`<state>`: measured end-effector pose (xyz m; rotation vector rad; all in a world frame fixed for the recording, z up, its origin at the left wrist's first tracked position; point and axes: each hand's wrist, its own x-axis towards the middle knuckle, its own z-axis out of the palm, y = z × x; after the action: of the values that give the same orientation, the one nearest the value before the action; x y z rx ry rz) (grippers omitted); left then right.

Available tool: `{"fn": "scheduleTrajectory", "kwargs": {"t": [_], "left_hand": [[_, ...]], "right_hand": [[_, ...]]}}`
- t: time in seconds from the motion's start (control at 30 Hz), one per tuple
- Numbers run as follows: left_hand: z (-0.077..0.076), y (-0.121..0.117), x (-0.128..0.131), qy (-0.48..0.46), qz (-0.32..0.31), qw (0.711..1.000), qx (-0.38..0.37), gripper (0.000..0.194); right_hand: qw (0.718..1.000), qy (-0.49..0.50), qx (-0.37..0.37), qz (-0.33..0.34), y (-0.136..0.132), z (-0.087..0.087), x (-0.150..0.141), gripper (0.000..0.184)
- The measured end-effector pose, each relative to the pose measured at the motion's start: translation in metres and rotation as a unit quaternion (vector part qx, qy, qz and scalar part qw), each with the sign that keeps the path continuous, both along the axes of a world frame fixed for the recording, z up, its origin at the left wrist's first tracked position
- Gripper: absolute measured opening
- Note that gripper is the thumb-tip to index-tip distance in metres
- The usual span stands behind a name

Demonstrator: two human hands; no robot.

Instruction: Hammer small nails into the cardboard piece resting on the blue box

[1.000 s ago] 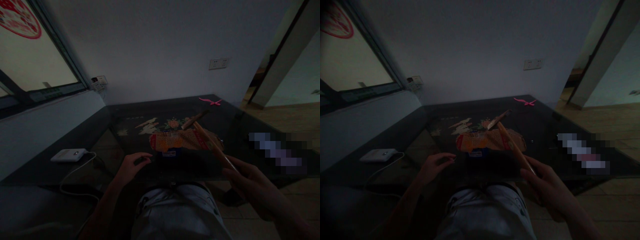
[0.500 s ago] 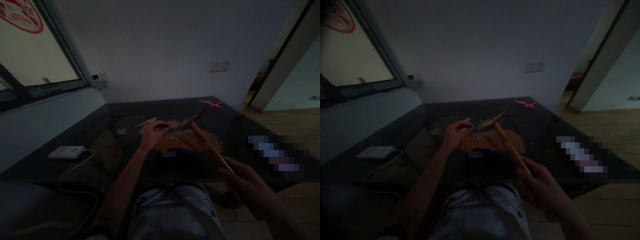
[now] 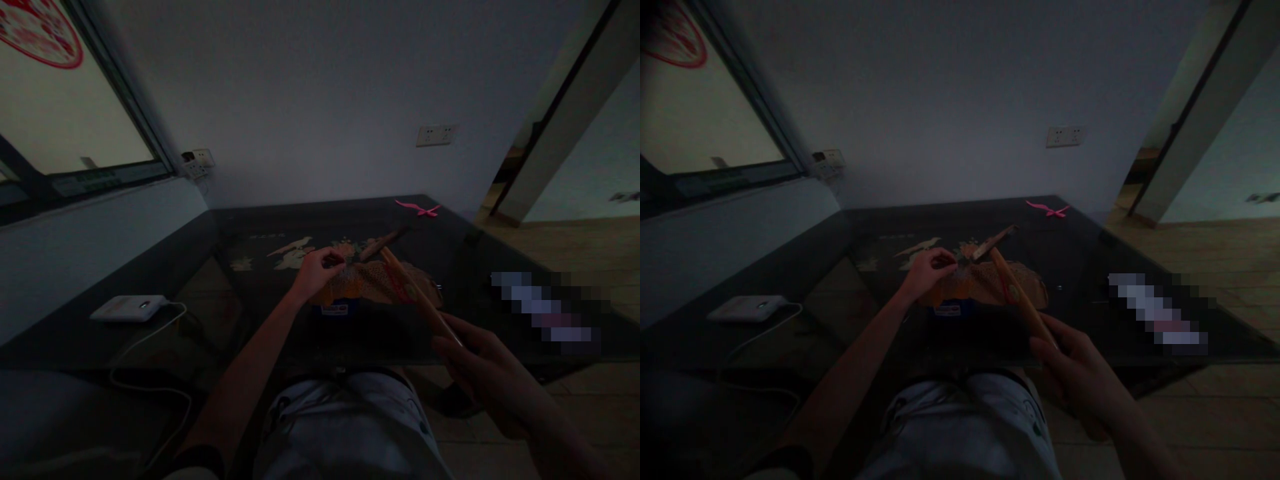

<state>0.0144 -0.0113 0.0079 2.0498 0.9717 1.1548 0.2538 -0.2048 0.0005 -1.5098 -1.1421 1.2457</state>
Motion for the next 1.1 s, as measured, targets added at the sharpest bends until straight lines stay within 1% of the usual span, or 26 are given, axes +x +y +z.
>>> {"fn": "scheduleTrajectory", "kwargs": {"t": [0.07, 0.17, 0.27, 0.4, 0.5, 0.7, 0.83, 0.9, 1.0, 1.03, 1.1], "left_hand": [[0.0, -0.001, 0.0, 0.004, -0.004, 1.0, -0.004, 0.006], [-0.001, -0.001, 0.0, -0.005, -0.015, 1.0, -0.016, 0.006], [-0.002, 0.001, 0.0, -0.014, -0.026, 0.999, -0.029, 0.007], [-0.002, 0.002, 0.0, -0.009, -0.032, 0.999, -0.025, 0.006], [-0.003, 0.003, 0.0, -0.004, -0.033, 0.999, -0.021, 0.007], [-0.004, 0.003, 0.0, -0.001, -0.02, 0.999, -0.029, 0.006], [-0.006, 0.001, -0.001, 0.004, -0.003, 1.0, -0.021, 0.007], [-0.008, 0.002, -0.001, 0.001, -0.002, 1.0, -0.022, 0.008], [-0.012, 0.005, -0.001, -0.001, -0.003, 0.999, -0.033, 0.01], [-0.013, 0.006, -0.001, 0.002, -0.001, 0.999, -0.034, 0.01], [-0.014, 0.007, 0.0, 0.012, 0.005, 1.0, -0.026, 0.01]], "right_hand": [[1.0, 0.002, -0.006, 0.002, 0.001, 0.001, -0.001, 0.059], [1.0, -0.008, 0.015, 0.016, 0.003, 0.003, -0.002, 0.056], [0.999, -0.022, 0.025, 0.016, 0.005, 0.004, -0.003, 0.054], [0.999, -0.022, 0.023, 0.022, 0.005, 0.005, -0.003, 0.052], [0.998, -0.04, 0.028, 0.026, 0.006, 0.01, -0.003, 0.051], [0.992, -0.089, 0.059, 0.064, 0.01, 0.032, 0.004, 0.058], [0.981, -0.151, 0.065, 0.098, 0.018, 0.047, 0.008, 0.064], [0.967, -0.199, 0.089, 0.13, 0.024, 0.057, 0.008, 0.059], [0.938, -0.268, 0.126, 0.181, 0.031, 0.075, 0.008, 0.045], [0.931, -0.284, 0.133, 0.187, 0.032, 0.081, 0.008, 0.043], [0.926, -0.307, 0.148, 0.162, 0.032, 0.092, 0.01, 0.043]]}}
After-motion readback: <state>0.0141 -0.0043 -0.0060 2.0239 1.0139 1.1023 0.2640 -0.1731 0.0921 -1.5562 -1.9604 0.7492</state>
